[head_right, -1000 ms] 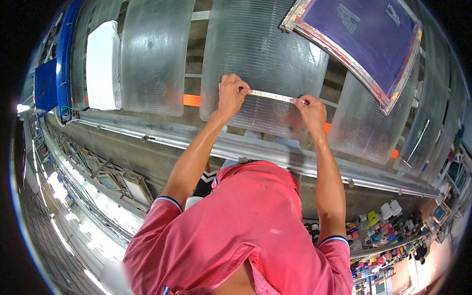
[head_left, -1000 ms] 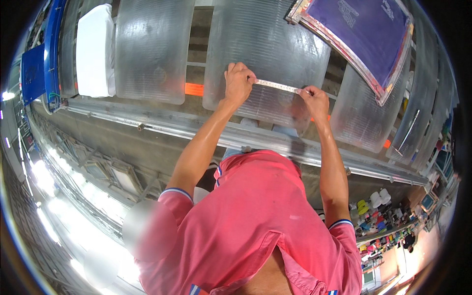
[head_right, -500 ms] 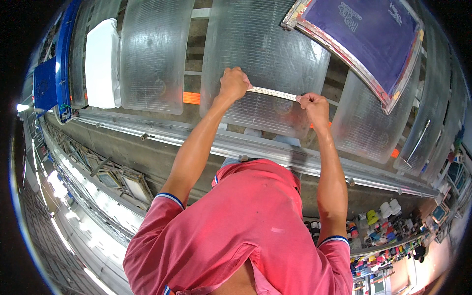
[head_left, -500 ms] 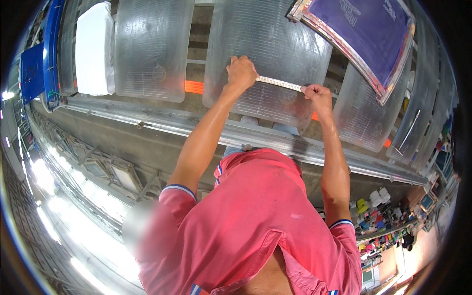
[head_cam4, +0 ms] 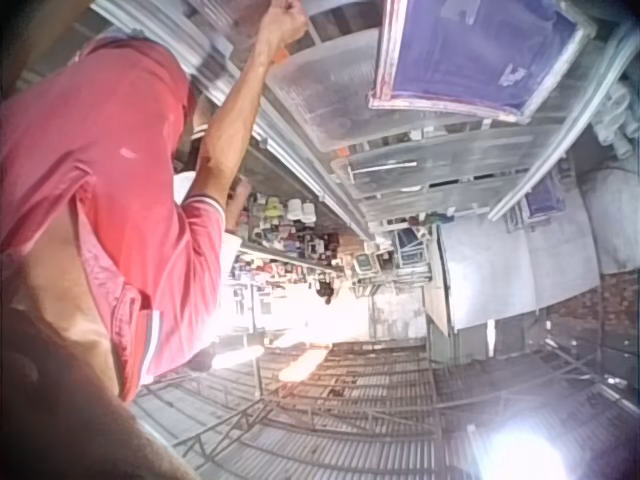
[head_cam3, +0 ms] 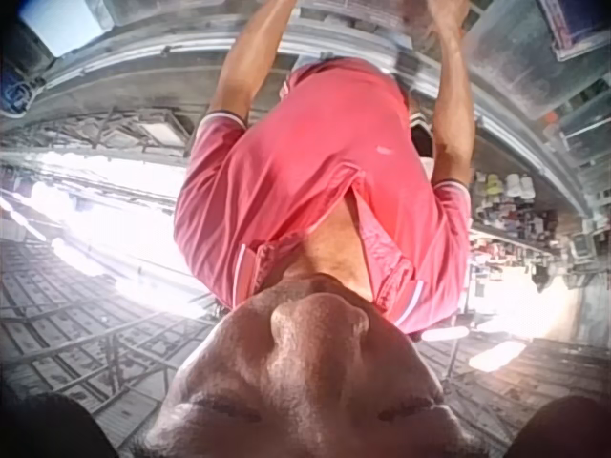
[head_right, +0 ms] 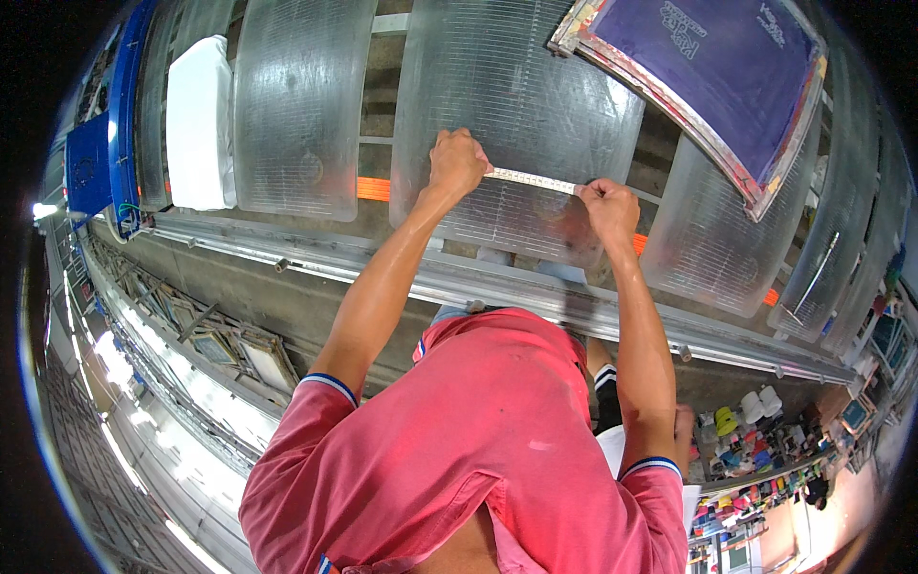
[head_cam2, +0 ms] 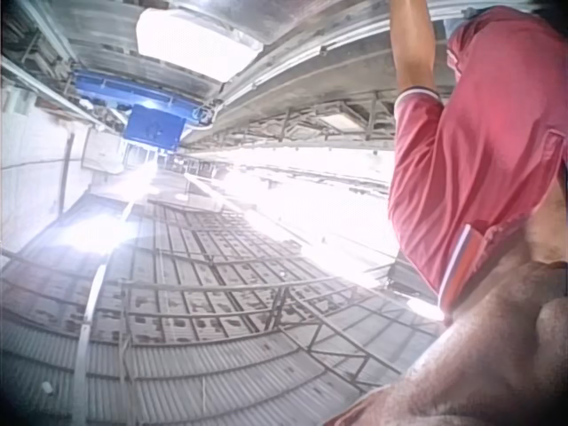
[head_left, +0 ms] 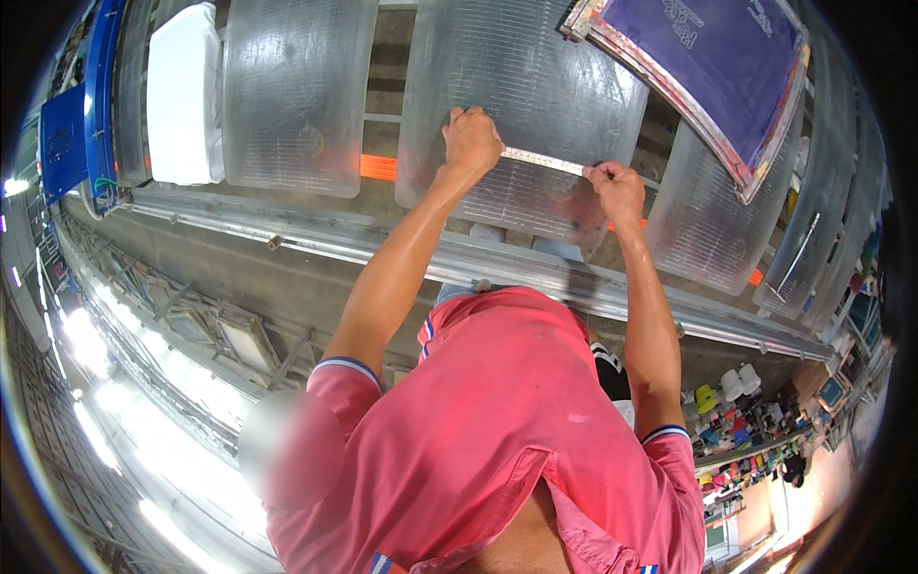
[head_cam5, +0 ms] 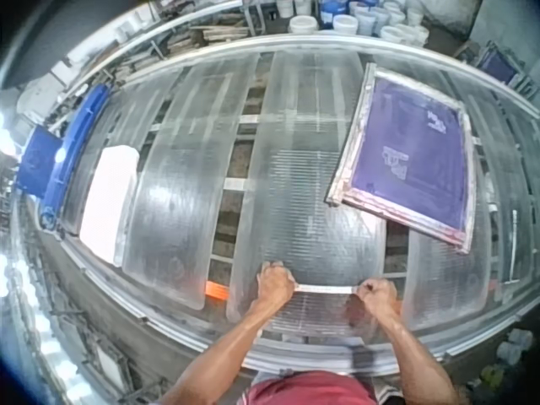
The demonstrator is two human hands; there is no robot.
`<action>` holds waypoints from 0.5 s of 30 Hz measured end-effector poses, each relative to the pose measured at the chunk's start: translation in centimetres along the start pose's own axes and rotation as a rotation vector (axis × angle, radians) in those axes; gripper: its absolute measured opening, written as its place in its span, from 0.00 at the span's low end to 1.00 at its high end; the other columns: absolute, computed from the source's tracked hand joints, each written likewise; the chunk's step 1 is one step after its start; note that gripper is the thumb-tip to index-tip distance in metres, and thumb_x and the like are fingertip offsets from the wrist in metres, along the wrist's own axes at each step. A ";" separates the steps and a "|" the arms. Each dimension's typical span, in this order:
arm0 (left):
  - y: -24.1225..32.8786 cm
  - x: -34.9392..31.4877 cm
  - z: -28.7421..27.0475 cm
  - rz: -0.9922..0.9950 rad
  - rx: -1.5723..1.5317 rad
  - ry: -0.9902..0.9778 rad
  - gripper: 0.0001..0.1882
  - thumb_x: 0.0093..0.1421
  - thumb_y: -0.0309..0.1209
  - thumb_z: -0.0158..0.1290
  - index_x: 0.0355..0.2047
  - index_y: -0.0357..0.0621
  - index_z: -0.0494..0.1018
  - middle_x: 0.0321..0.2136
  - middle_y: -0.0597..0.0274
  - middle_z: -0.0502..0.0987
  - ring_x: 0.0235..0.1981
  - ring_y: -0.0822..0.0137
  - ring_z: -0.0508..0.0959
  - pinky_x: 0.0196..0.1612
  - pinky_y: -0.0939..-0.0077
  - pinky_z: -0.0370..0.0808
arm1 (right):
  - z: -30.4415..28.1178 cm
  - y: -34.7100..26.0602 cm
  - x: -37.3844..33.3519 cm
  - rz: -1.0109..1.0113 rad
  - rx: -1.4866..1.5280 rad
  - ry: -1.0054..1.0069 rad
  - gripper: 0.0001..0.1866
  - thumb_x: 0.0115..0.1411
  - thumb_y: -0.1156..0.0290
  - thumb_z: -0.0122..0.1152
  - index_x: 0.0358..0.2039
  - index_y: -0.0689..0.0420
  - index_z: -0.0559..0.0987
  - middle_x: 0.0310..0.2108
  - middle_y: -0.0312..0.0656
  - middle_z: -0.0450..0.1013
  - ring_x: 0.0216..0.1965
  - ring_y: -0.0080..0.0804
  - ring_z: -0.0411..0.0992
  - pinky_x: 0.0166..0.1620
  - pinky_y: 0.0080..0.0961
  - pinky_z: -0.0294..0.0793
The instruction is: The person secures a purple screen frame with tape, measures it with a tape measure, and then uses a wrench to tighten bolts on the frame. They repeat the measuring and tightening process to ensure the frame is properly aligned and secured on a metal workbench.
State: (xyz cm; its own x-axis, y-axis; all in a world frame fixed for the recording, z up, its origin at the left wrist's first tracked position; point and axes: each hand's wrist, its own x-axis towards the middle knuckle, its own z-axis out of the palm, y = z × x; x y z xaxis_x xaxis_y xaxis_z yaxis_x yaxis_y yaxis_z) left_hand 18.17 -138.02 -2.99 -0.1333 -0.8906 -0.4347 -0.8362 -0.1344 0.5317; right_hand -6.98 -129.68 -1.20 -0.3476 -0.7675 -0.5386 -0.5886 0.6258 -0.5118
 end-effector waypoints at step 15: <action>0.1 -0.5 0.0 0.029 -0.009 0.034 0.05 0.45 0.22 0.64 0.17 0.42 0.79 0.37 0.54 0.76 0.48 0.50 0.71 0.51 0.51 0.68 | 0.3 -0.9 -0.6 -0.010 -0.099 0.055 0.15 0.54 0.55 0.69 0.29 0.55 0.84 0.24 0.46 0.78 0.29 0.48 0.77 0.36 0.41 0.74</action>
State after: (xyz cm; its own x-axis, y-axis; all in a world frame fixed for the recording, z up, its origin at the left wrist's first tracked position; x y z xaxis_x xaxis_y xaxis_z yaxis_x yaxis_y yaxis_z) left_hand 18.11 -137.56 -2.71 -0.1391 -0.9086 -0.3938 -0.8275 -0.1118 0.5502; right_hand -6.04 -129.73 -0.57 -0.3792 -0.7820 -0.4946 -0.6607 0.6031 -0.4469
